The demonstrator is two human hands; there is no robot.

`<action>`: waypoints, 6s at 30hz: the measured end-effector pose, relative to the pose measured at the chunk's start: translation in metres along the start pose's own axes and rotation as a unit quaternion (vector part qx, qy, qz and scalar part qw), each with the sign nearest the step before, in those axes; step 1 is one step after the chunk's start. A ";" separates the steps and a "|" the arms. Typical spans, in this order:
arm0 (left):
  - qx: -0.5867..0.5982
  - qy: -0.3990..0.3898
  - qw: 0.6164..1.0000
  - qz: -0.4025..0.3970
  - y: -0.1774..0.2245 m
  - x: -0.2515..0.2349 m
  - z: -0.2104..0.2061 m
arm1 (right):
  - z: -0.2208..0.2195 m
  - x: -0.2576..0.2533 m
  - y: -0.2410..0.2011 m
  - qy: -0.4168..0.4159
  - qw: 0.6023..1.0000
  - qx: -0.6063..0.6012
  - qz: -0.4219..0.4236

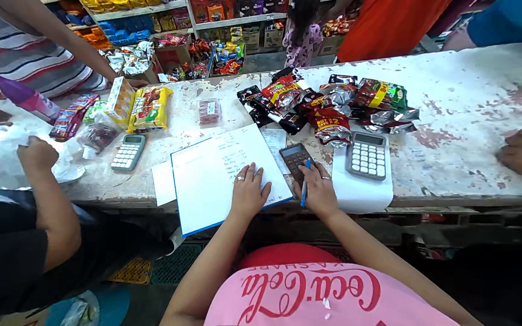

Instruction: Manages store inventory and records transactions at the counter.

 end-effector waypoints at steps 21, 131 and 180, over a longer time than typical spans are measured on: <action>0.005 -0.001 1.000 0.004 -0.001 -0.001 0.000 | 0.002 0.000 -0.002 -0.017 0.999 0.030 -0.006; -0.028 -0.194 0.962 -0.190 0.032 -0.009 -0.002 | 0.003 -0.006 -0.004 0.046 0.995 0.046 -0.074; 0.047 0.031 0.956 -0.287 -0.026 0.028 0.021 | -0.008 -0.094 -0.011 -0.174 0.960 -0.137 -0.172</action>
Point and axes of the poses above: each hand's wrist, its own x-axis away from the middle knuckle, its own z-axis out of the back of the hand, y = z × x, the point moved 4 cm from there along -x, towards the middle knuckle, and after that the axes turned 7 degrees about z, right-handed, at the moved point
